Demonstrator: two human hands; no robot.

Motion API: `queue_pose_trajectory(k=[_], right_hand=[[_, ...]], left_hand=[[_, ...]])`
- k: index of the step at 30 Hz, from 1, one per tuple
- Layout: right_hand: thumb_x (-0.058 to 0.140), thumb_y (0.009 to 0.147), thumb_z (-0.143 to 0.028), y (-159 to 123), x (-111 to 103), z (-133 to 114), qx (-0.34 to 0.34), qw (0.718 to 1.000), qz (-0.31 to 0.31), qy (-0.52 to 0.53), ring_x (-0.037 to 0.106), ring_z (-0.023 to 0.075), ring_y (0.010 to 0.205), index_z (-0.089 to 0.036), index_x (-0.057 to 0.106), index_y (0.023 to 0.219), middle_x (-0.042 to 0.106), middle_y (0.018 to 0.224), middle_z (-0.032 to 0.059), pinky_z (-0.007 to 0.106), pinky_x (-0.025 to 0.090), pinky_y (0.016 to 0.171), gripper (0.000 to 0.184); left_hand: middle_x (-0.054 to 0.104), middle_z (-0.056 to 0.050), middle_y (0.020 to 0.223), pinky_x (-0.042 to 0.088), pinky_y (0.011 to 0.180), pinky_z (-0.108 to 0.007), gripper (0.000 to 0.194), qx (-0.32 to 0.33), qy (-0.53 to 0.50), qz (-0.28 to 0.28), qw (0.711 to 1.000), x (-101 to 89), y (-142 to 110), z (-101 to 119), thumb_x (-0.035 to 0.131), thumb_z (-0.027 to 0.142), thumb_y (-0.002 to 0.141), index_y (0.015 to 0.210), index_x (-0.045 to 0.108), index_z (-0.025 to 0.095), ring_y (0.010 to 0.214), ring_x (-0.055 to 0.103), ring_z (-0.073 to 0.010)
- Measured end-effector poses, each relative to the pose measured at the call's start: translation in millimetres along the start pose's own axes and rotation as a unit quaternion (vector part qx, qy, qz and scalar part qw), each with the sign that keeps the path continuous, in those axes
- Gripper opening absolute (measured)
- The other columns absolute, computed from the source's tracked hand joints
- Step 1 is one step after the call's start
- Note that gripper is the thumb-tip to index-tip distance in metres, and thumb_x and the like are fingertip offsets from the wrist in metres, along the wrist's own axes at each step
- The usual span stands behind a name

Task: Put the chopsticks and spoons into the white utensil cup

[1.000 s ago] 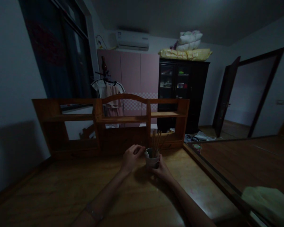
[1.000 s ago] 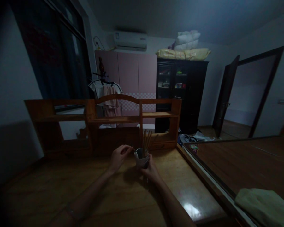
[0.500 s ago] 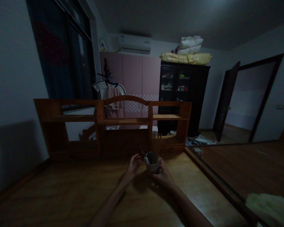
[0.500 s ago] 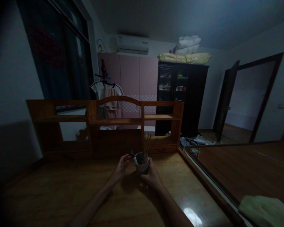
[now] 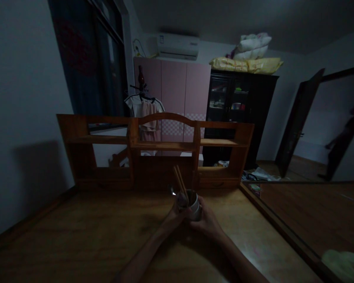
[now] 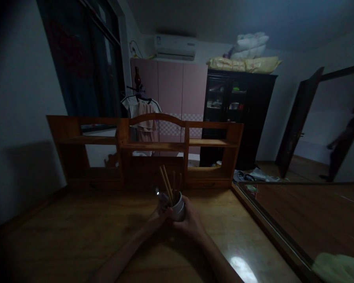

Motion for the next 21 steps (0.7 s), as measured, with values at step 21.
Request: queue_pose_trajectory(k=[21], right_hand=[[0.075, 0.058, -0.017, -2, -11, -3, -0.025, 0.988, 0.029, -0.152, 0.054, 0.0306, 0.110, -0.027, 0.047, 0.132, 0.057, 0.122, 0.0075, 0.044, 0.046, 0.090, 0.079]], left_hand=[[0.055, -0.011, 0.137, 0.043, 0.104, -0.047, 0.083, -0.002, 0.074, 0.005, 0.997, -2.6, -4, 7, 0.078, 0.048, 0.066, 0.137, 0.040, 0.028, 0.124, 0.052, -0.0325]])
Point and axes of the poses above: each hand's wrist, its own y-axis towards the middle knuckle, its own x-axis out of the palm, z = x × y, the point moved 10 cm from there along y, towards the middle knuckle
